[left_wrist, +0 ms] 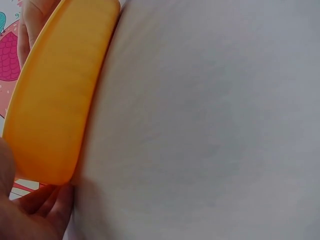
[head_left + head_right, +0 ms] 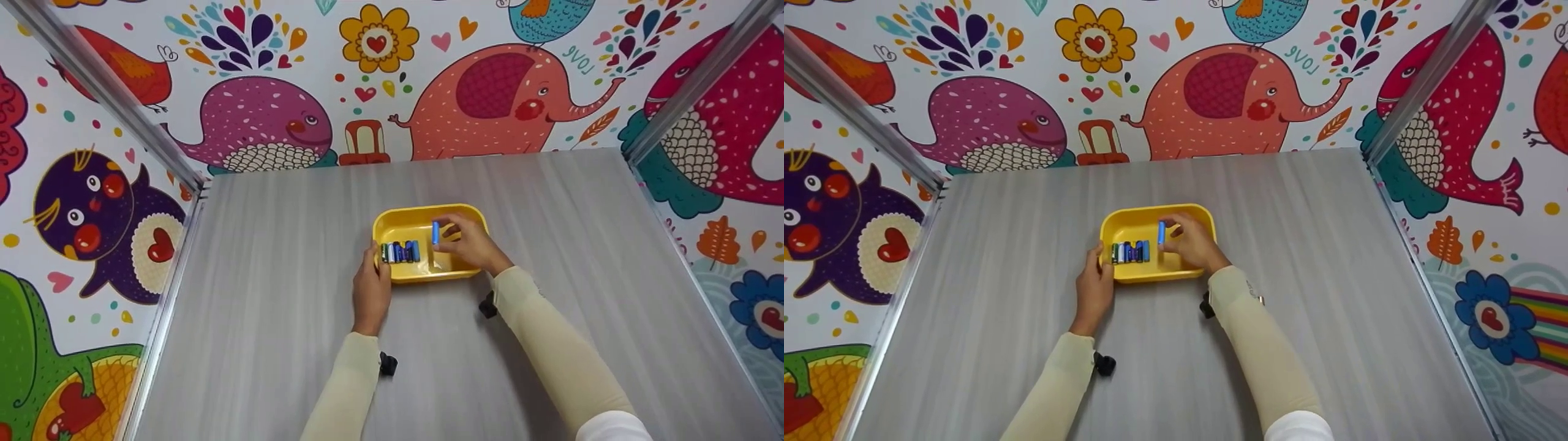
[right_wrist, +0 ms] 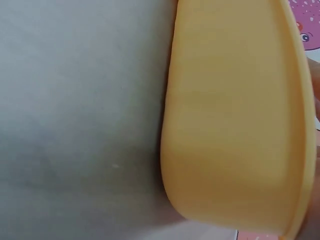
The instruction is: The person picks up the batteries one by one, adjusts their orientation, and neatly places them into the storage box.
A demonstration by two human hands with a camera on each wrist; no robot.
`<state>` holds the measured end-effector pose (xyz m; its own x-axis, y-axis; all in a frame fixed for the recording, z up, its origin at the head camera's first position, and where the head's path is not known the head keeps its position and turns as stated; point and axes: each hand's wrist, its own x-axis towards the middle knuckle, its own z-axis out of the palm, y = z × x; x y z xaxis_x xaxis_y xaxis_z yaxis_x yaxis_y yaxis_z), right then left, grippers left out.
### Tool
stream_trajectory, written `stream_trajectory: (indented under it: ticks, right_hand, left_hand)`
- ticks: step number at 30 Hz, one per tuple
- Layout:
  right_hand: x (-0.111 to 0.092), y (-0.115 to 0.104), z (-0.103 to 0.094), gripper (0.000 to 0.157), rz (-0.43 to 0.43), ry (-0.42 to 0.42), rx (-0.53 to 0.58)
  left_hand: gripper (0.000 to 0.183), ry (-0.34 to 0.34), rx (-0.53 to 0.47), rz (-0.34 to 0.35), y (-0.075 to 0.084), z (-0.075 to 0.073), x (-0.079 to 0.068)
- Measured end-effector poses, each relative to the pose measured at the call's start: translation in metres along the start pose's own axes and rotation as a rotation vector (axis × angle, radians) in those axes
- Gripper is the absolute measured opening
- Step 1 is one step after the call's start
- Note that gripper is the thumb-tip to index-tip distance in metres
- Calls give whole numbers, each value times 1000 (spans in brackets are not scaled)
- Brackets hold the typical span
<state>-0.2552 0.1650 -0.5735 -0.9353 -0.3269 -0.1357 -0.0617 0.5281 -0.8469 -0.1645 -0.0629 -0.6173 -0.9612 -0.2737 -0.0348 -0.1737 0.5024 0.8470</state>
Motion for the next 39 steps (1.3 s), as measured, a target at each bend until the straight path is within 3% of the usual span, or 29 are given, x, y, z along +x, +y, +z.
stream_trajectory:
  ticks: [22, 39]
  right_hand:
    - [16, 9, 19, 55, -82, -54, -116]
    - [22, 14, 27, 53, -90, -111, -219]
  left_hand:
    - [50, 40, 21, 18, 0, 0, 0]
    - [50, 28, 14, 17, 0, -1, 0]
